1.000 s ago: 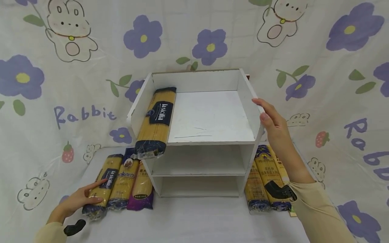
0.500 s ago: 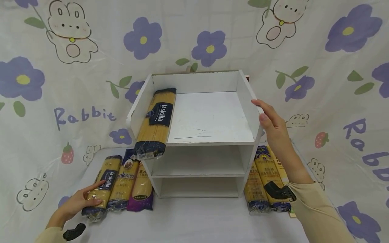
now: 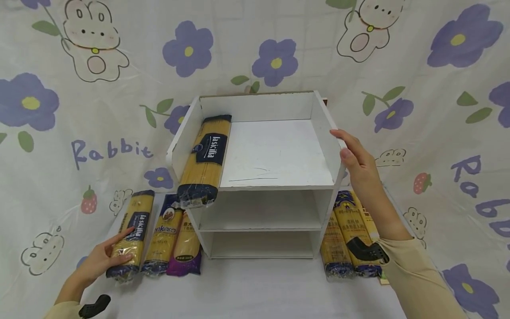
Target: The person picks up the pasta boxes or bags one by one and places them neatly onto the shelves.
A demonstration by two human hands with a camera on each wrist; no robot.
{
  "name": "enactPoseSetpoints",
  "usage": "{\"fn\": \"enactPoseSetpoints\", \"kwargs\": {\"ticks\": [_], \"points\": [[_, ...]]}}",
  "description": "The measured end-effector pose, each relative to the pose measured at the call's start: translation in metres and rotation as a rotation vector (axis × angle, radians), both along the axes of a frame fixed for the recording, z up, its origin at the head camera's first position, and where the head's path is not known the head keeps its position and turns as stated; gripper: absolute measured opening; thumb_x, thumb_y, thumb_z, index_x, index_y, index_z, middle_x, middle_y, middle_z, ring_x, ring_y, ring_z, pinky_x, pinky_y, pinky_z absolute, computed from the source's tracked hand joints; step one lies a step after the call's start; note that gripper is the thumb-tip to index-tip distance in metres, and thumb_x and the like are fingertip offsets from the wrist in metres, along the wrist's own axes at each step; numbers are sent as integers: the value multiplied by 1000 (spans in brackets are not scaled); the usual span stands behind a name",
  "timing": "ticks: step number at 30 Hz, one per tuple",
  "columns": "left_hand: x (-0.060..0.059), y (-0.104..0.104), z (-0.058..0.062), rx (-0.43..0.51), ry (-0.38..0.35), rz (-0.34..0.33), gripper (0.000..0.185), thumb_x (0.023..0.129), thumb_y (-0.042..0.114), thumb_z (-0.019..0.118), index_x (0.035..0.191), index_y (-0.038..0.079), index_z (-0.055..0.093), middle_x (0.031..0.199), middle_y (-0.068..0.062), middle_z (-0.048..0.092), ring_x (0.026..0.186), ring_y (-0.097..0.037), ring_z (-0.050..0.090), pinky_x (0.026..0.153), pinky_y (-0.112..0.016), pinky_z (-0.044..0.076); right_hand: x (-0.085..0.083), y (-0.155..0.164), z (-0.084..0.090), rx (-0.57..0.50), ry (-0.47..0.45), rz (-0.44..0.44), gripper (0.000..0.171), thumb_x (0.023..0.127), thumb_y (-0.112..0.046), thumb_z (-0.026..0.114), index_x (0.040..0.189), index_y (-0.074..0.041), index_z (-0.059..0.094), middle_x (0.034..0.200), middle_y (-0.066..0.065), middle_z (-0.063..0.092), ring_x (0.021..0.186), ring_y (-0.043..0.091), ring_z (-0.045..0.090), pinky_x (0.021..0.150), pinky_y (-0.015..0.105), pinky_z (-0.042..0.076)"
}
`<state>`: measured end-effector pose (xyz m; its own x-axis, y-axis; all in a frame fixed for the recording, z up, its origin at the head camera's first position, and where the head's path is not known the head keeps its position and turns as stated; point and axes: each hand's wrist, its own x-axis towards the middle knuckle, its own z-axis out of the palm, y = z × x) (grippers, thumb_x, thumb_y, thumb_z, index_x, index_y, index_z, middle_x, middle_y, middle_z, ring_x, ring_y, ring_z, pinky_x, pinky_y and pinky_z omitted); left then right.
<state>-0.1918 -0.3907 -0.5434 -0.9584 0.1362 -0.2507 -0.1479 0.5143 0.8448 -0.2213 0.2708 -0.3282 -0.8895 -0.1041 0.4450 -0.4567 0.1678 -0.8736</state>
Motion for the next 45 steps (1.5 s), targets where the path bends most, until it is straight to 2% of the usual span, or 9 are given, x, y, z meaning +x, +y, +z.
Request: {"fn": "enactPoseSetpoints", "kwargs": {"ticks": [4, 10, 18, 25, 33, 36, 39, 42, 45], "points": [[0, 5, 5, 49, 28, 6, 84, 90, 25, 73, 158, 31, 24, 142, -26, 47, 98, -16, 65, 80, -26, 55, 0, 0, 0, 9, 3, -2, 45, 106, -30, 40, 151, -22, 42, 161, 0, 31, 150, 17, 28, 122, 21, 27], [1, 15, 17, 78, 108, -19, 85, 88, 24, 75, 157, 32, 26, 142, -26, 47, 96, -11, 67, 77, -28, 58, 1, 0, 0, 19, -4, -7, 46, 106, -31, 39, 151, -23, 41, 162, -1, 29, 152, 19, 25, 128, 39, 16], [4, 31, 40, 138, 198, -58, 83, 91, 16, 72, 158, 30, 25, 147, -28, 43, 100, -5, 67, 78, -28, 59, 1, 0, 0, 6, -8, -4, 46, 106, -31, 39, 151, -23, 41, 162, 0, 29, 152, 17, 26, 128, 36, 16], [8, 46, 58, 74, 306, -57, 81, 91, 16, 71, 157, 31, 27, 159, -22, 32, 106, 5, 61, 81, -23, 58, 1, -1, 1, 7, -10, -10, 46, 106, -32, 39, 151, -24, 41, 161, 0, 30, 150, 16, 28, 128, 37, 15], [12, 59, 80, 11, 444, -49, 81, 88, 13, 74, 155, 33, 32, 164, -1, 27, 139, 15, 25, 99, 0, 34, 0, -1, 1, 27, -8, -28, 45, 107, -31, 38, 151, -25, 41, 161, 1, 30, 148, 15, 30, 128, 41, 15], [17, 67, 91, 77, 453, -61, 82, 88, 8, 73, 156, 28, 31, 155, 5, 42, 133, 7, 45, 94, -9, 47, 0, -1, 0, 21, -5, -24, 45, 107, -31, 38, 151, -24, 41, 161, 1, 29, 149, 16, 29, 129, 43, 13], [21, 75, 103, 157, 438, -66, 82, 89, 3, 71, 157, 24, 30, 138, 12, 54, 108, -1, 65, 77, -23, 60, 0, -1, 0, 19, -2, -19, 45, 107, -30, 37, 151, -24, 41, 161, 1, 29, 149, 16, 28, 129, 45, 11], [25, 81, 113, 179, 440, -57, 83, 88, 1, 71, 157, 23, 30, 123, 16, 60, 96, -5, 69, 71, -28, 61, 0, -1, 1, 16, -1, -14, 45, 107, -30, 38, 151, -24, 41, 161, 1, 29, 150, 16, 28, 129, 45, 11], [27, 87, 121, 174, 453, -41, 84, 87, 1, 72, 156, 24, 31, 120, 16, 61, 96, -5, 68, 72, -28, 61, 0, -1, 0, 9, 3, -6, 45, 107, -30, 38, 151, -23, 41, 161, 1, 29, 148, 15, 29, 127, 32, 19]]}}
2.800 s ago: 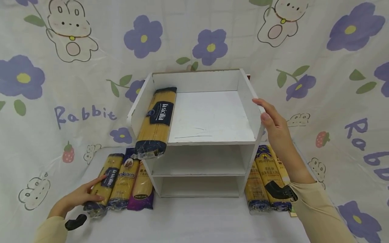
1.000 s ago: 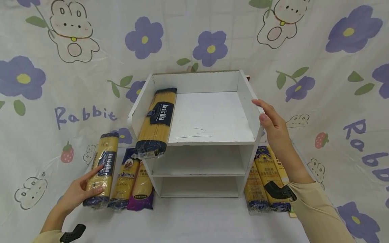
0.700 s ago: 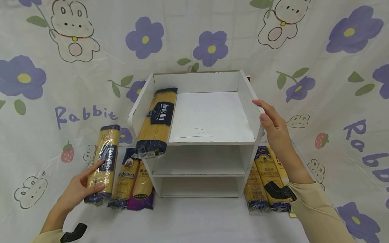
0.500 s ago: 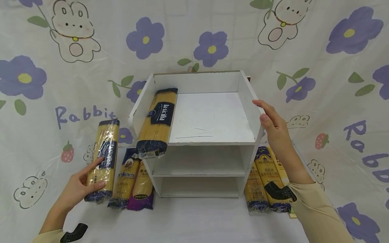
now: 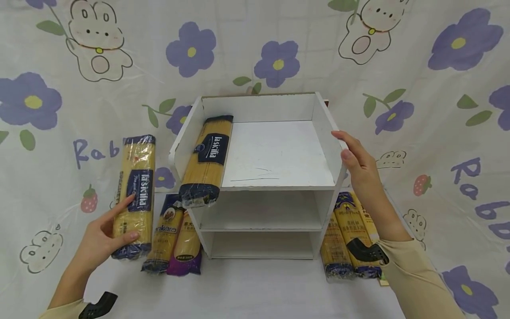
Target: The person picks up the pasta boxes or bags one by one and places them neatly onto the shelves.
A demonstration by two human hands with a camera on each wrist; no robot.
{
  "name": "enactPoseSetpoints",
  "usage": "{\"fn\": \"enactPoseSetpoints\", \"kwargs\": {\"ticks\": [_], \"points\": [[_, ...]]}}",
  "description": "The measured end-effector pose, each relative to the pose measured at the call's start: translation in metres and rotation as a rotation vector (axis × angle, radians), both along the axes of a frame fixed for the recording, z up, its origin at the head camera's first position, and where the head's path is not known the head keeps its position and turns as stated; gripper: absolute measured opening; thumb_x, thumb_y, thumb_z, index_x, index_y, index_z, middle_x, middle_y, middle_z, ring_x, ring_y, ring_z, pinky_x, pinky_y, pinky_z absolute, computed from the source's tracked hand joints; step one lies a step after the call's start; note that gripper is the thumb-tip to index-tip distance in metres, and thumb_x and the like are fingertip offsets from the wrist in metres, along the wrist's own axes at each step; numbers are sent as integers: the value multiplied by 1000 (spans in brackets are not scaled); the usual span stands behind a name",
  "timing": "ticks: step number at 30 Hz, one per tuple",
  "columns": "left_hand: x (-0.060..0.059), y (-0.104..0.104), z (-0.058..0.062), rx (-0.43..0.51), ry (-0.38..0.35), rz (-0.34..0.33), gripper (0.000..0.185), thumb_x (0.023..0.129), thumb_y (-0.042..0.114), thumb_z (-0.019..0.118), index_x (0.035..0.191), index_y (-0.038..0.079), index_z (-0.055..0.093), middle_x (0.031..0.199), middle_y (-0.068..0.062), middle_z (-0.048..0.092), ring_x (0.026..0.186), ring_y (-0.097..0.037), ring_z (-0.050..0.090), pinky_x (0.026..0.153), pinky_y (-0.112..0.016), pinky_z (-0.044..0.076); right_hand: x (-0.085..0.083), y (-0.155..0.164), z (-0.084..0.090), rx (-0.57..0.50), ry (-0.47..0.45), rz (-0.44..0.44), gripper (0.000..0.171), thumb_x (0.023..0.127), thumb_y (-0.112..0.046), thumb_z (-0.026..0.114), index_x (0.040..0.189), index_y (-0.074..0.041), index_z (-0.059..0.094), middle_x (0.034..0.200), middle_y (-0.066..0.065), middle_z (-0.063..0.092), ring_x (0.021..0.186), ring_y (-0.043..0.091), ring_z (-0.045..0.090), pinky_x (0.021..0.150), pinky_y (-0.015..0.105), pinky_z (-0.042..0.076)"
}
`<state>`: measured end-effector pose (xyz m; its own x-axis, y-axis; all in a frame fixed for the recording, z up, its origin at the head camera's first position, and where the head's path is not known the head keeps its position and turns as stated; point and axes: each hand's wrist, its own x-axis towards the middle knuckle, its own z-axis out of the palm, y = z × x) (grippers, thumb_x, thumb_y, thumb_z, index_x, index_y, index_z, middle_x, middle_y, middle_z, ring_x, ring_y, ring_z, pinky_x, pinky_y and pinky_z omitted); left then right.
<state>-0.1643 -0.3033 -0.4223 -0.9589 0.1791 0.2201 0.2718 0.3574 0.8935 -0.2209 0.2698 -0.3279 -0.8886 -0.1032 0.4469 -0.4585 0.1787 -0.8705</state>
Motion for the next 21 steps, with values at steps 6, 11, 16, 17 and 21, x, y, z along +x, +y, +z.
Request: {"fn": "enactPoseSetpoints", "kwargs": {"ticks": [6, 11, 16, 17, 21], "points": [[7, 14, 17, 16, 55, 17, 86, 84, -3, 74, 155, 22, 34, 121, 15, 62, 95, -6, 69, 71, -27, 61, 0, 1, -1, 15, 6, 1, 46, 107, -31, 38, 152, -23, 40, 161, 1, 29, 146, 14, 31, 119, 16, 28], [15, 26, 35, 60, 100, -2, 87, 81, -7, 74, 155, 17, 35, 128, 10, 59, 97, -6, 69, 72, -26, 61, -1, 1, -1, 4, 14, 11, 46, 107, -30, 38, 152, -22, 40, 161, 1, 30, 147, 14, 31, 114, 10, 31], [23, 41, 56, 90, 123, -6, 87, 80, -10, 74, 154, 16, 36, 133, 9, 56, 99, -6, 69, 75, -25, 61, -1, 1, -1, 1, 18, 16, 46, 106, -31, 39, 152, -21, 41, 161, 1, 30, 148, 15, 30, 122, 21, 27], [24, 43, 60, 97, 127, -9, 87, 80, -10, 74, 154, 16, 36, 133, 9, 57, 99, -6, 69, 75, -24, 61, -1, 1, -1, 5, 16, 12, 46, 106, -31, 39, 152, -22, 41, 161, 1, 30, 148, 15, 30, 124, 25, 25], [28, 53, 73, 119, 154, -30, 88, 78, -13, 74, 154, 14, 37, 132, 9, 59, 100, -6, 69, 77, -23, 61, -1, 1, -1, 10, 10, -1, 46, 106, -32, 39, 152, -22, 41, 161, 1, 31, 147, 15, 32, 124, 29, 25]]}}
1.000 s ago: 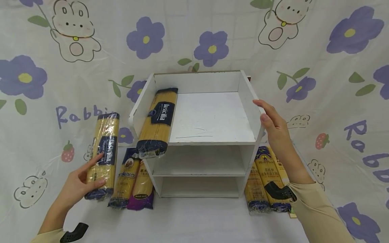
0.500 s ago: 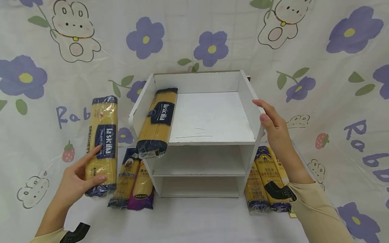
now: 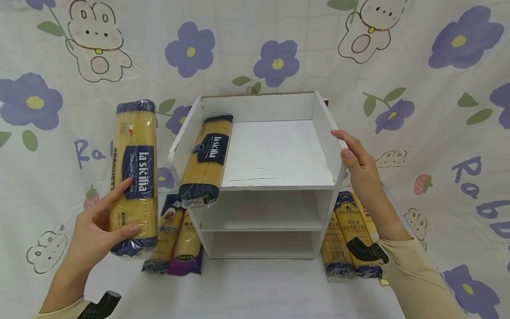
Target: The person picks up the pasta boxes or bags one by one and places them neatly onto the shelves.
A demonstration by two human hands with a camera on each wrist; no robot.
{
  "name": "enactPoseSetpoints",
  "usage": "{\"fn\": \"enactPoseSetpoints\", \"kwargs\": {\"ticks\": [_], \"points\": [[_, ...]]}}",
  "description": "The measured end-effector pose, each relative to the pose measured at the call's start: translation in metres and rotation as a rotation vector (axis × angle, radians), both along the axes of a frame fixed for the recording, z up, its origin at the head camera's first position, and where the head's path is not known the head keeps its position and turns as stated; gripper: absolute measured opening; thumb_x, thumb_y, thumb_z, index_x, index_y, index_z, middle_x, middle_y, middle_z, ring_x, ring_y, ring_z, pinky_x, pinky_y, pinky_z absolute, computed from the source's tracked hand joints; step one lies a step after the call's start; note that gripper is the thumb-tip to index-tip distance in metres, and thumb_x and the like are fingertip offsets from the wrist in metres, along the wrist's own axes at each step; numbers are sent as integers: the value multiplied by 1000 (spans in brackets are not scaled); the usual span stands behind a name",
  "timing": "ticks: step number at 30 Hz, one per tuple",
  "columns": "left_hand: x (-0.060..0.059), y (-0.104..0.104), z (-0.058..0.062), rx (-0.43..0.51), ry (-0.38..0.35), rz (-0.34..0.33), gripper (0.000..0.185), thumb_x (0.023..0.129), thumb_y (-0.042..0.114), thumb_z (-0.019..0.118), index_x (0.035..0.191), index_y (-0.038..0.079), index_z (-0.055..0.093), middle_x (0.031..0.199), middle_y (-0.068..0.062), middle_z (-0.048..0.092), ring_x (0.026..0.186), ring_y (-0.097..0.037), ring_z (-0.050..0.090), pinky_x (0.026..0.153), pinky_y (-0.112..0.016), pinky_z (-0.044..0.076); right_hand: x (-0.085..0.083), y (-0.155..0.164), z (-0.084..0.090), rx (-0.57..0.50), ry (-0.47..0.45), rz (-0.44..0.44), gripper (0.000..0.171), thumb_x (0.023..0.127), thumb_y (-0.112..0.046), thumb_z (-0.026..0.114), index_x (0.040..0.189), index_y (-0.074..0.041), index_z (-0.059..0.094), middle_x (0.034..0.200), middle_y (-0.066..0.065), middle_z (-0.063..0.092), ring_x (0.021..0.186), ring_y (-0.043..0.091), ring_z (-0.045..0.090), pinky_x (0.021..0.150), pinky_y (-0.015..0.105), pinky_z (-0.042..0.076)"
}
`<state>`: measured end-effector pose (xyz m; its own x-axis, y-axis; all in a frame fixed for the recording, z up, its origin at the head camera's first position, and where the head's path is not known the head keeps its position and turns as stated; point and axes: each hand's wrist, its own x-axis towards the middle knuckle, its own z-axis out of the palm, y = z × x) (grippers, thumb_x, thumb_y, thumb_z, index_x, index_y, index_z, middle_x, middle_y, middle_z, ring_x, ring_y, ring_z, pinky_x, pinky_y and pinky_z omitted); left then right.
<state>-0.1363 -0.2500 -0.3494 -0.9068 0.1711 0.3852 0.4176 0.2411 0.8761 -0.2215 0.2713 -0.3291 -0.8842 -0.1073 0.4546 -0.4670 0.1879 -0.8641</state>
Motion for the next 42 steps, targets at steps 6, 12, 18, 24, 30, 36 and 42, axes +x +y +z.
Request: {"fn": "enactPoseSetpoints", "kwargs": {"ticks": [6, 12, 18, 24, 30, 36, 42], "points": [[6, 18, 17, 66, 65, -42, 87, 76, -17, 74, 152, 9, 40, 130, 5, 64, 98, -9, 71, 75, -24, 61, 1, -1, 1, -11, -1, -1, 46, 106, -32, 39, 151, -22, 41, 160, 0, 32, 146, 13, 33, 119, 18, 30], [10, 39, 32, 72, 91, -49, 85, 75, -15, 76, 150, 11, 43, 134, 2, 62, 100, -12, 71, 76, -25, 61, 0, -2, 0, -34, 2, 16, 45, 106, -29, 40, 151, -21, 42, 159, 1, 33, 143, 12, 34, 111, 9, 34], [14, 62, 44, 45, 96, -61, 84, 76, -9, 79, 149, 16, 46, 138, -2, 60, 103, -13, 71, 78, -28, 62, 0, -3, 0, -34, 1, 19, 45, 106, -29, 39, 151, -21, 41, 159, 1, 32, 143, 12, 35, 114, 14, 32], [17, 87, 52, 73, 101, -129, 83, 77, -4, 80, 149, 17, 45, 142, -15, 56, 105, -15, 71, 82, -30, 61, 0, -3, 1, -28, 19, 19, 45, 107, -29, 38, 151, -20, 41, 159, 2, 33, 142, 12, 35, 109, 10, 35], [15, 112, 60, 102, 67, -196, 82, 78, 6, 82, 149, 23, 45, 140, -13, 58, 102, -19, 72, 82, -33, 62, 2, -2, 2, 9, 15, -4, 45, 107, -29, 36, 152, -22, 40, 159, 1, 32, 141, 12, 37, 105, 7, 37], [13, 134, 59, 100, 11, -223, 82, 78, 18, 84, 149, 32, 44, 139, -7, 58, 105, -18, 70, 84, -33, 61, 2, -2, 2, 0, 5, -5, 45, 107, -30, 37, 152, -23, 40, 160, 1, 32, 144, 14, 35, 113, 14, 34], [14, 155, 52, 84, 27, -245, 82, 80, 19, 83, 149, 35, 43, 138, -7, 59, 101, -17, 71, 81, -32, 62, 1, -4, 1, -37, 9, 17, 45, 107, -30, 38, 151, -21, 41, 159, 2, 32, 144, 13, 34, 110, 8, 33]]}}
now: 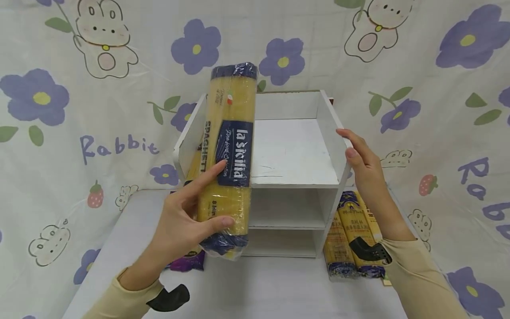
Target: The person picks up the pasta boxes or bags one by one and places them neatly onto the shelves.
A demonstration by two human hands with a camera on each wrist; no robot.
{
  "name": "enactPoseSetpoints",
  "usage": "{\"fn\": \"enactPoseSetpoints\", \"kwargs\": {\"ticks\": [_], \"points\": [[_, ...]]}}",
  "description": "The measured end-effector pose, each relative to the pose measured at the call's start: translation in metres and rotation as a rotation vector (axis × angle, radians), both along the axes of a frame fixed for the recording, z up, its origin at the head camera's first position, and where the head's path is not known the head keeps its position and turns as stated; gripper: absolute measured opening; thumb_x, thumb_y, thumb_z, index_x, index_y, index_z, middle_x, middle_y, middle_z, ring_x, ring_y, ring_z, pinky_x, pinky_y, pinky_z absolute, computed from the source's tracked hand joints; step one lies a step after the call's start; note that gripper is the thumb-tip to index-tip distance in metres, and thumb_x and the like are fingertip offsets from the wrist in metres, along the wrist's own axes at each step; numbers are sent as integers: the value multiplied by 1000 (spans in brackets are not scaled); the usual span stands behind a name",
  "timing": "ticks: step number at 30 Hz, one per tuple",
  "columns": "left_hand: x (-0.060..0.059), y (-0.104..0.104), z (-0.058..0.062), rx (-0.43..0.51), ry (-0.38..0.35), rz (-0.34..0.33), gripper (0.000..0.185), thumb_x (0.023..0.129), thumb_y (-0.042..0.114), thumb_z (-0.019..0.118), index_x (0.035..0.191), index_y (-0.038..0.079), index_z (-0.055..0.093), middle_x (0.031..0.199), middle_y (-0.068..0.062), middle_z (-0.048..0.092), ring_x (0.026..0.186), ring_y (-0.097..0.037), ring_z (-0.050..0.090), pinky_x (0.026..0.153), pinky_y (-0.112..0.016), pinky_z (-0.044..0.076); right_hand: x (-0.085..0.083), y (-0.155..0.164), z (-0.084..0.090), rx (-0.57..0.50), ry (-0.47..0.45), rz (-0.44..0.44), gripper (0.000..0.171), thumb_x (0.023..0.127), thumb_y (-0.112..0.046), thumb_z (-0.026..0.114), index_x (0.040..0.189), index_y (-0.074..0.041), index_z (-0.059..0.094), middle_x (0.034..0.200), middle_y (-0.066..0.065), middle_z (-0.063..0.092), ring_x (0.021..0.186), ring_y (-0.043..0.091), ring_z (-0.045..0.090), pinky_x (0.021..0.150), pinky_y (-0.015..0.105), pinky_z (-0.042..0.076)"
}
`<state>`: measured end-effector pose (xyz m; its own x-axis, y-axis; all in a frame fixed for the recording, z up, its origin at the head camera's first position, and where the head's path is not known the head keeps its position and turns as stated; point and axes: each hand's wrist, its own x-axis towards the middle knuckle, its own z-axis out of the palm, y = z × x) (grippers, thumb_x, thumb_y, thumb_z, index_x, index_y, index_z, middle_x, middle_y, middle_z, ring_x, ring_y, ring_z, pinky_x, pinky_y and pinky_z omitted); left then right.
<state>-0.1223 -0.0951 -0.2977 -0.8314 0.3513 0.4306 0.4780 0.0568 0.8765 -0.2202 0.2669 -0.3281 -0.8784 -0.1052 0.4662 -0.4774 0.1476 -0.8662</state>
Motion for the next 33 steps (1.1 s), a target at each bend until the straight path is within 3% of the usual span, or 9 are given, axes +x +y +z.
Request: {"fn": "enactPoseSetpoints", "kwargs": {"ticks": [10, 23, 33], "points": [[-2, 28, -17, 57, 32, -58, 80, 81, 15, 82, 150, 30, 44, 135, -12, 62, 97, -13, 70, 75, -34, 63, 0, 0, 0, -26, 8, 8, 46, 106, -30, 40, 151, -20, 42, 158, 2, 33, 142, 12, 35, 105, 5, 35], [-10, 44, -53, 14, -30, -19, 84, 81, 9, 81, 149, 35, 42, 119, -16, 69, 84, -8, 69, 65, -32, 62, -1, 0, -1, -50, 7, 20, 46, 106, -31, 41, 150, -19, 42, 157, 2, 34, 142, 13, 34, 105, 5, 35], [-19, 48, -65, -1, -112, -2, 82, 82, 13, 81, 149, 40, 41, 114, -15, 69, 82, -10, 69, 66, -30, 62, 0, 0, 0, -21, 2, 8, 46, 106, -31, 40, 151, -21, 42, 159, 2, 32, 142, 13, 35, 105, 6, 37]]}}
